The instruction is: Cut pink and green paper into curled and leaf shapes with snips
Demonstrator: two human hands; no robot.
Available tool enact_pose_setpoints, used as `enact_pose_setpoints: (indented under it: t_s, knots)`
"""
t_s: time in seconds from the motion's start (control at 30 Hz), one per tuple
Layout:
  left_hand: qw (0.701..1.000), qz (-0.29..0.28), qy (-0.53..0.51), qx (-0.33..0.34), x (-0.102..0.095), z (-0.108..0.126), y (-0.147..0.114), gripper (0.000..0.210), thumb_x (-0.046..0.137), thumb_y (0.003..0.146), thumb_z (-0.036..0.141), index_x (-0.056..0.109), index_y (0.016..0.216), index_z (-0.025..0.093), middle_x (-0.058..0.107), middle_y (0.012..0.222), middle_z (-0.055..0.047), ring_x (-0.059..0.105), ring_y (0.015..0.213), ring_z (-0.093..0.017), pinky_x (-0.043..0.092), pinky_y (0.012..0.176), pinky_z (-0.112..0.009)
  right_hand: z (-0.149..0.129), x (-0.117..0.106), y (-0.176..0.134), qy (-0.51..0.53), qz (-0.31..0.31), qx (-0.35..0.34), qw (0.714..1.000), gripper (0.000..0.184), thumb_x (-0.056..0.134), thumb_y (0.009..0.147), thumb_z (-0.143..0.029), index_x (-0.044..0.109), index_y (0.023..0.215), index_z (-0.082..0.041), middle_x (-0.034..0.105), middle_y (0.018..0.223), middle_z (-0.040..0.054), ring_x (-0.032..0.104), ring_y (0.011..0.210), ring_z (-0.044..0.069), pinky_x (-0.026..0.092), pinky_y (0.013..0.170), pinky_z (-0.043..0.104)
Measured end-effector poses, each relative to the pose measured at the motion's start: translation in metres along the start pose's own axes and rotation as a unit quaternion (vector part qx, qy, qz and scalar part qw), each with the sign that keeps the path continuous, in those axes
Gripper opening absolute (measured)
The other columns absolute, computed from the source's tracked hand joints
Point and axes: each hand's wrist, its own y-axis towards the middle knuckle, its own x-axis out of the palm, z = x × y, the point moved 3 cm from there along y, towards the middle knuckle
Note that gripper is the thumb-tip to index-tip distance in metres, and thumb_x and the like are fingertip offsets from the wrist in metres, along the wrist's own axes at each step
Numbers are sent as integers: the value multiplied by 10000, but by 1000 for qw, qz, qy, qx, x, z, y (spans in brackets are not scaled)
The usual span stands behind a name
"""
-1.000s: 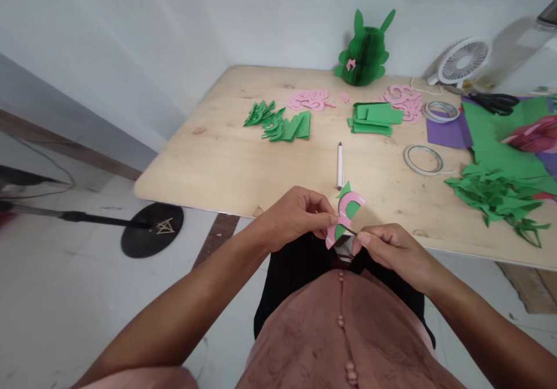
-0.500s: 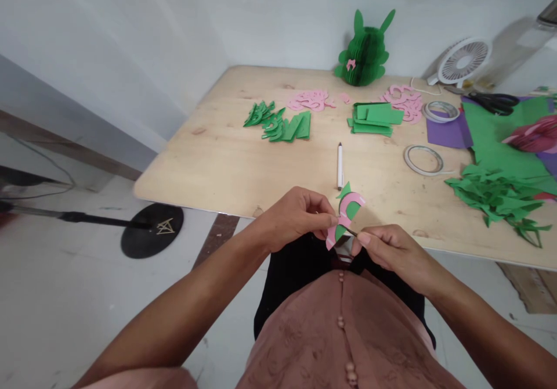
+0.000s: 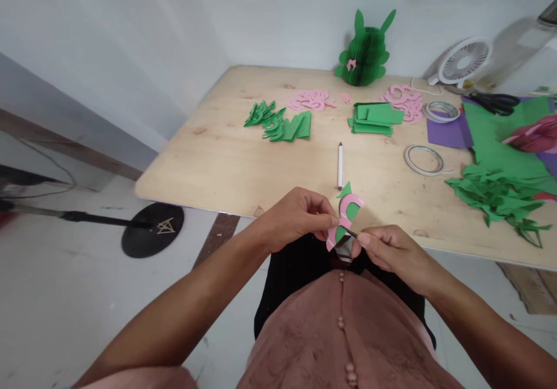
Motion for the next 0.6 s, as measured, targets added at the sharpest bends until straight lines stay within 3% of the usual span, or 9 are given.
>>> enact_pose_setpoints:
  t_s: [0.6]
  knots:
    - [1000,4,-4,-9,0,0,-2,122,654,715,189,628,621,116,647,570,-21,604,546,-102,477,601,-236,-4,-2,-1,-67,11,-13,998,446,471,863,-522,665,741,-139,245,486,-72,211,429,68,140,397,219]
